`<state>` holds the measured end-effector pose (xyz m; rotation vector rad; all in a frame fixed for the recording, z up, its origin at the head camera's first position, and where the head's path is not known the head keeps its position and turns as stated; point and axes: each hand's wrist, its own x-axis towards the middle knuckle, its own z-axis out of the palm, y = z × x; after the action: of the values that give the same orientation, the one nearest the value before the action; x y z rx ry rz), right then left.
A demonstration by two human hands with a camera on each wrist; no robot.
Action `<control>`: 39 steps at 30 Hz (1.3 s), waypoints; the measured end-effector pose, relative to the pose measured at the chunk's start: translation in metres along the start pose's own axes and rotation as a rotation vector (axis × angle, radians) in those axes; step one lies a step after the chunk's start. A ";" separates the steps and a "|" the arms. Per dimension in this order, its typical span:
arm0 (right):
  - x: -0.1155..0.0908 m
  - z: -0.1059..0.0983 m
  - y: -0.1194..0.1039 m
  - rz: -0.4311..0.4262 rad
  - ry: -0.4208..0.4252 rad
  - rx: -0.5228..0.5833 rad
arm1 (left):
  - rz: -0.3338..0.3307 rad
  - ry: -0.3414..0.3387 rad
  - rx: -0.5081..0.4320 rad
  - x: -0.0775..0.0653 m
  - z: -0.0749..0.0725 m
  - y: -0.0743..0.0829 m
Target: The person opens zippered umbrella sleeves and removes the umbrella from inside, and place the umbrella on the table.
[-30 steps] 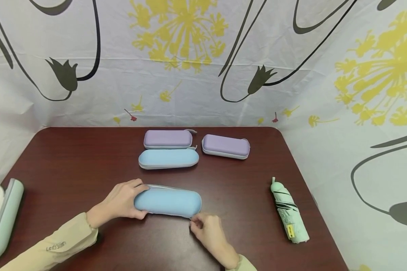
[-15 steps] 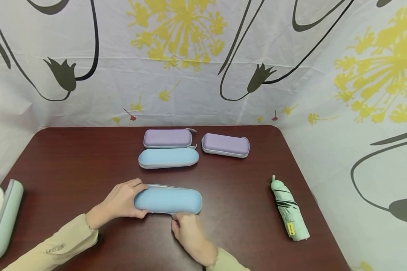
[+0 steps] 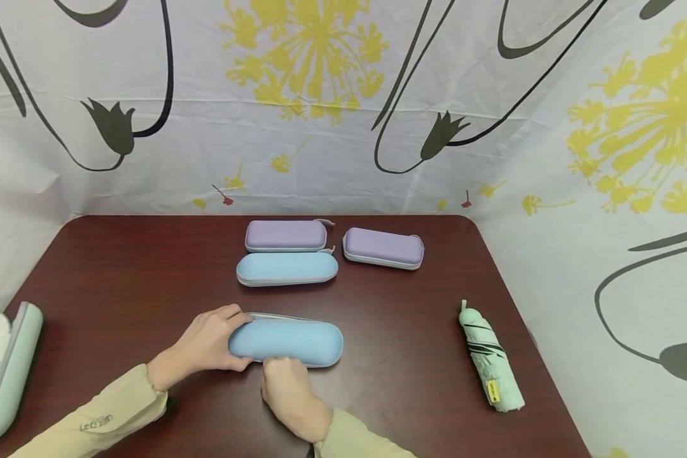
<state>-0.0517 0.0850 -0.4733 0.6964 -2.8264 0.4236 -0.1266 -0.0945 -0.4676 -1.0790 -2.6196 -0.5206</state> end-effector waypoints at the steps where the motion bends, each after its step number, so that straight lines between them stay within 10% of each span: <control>1: 0.001 0.001 0.000 0.004 -0.006 -0.002 | 0.000 0.002 0.001 0.000 0.000 0.000; 8: 0.004 -0.010 0.006 -0.005 0.000 0.074 | -0.003 0.022 0.013 -0.003 0.000 0.002; 16: 0.011 -0.045 0.063 -0.053 0.222 0.187 | 0.015 0.000 0.014 -0.007 -0.005 0.004; 25: -0.006 -0.058 0.111 -0.073 -0.128 0.358 | 0.081 -0.089 0.062 0.003 -0.014 0.004; 39: -0.055 -0.059 0.085 -0.214 -0.116 0.302 | 0.216 -0.149 -0.059 0.039 -0.007 -0.003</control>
<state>-0.0377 0.1992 -0.4513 1.1028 -2.7792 0.8040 -0.1547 -0.0750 -0.4481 -1.4509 -2.5814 -0.4892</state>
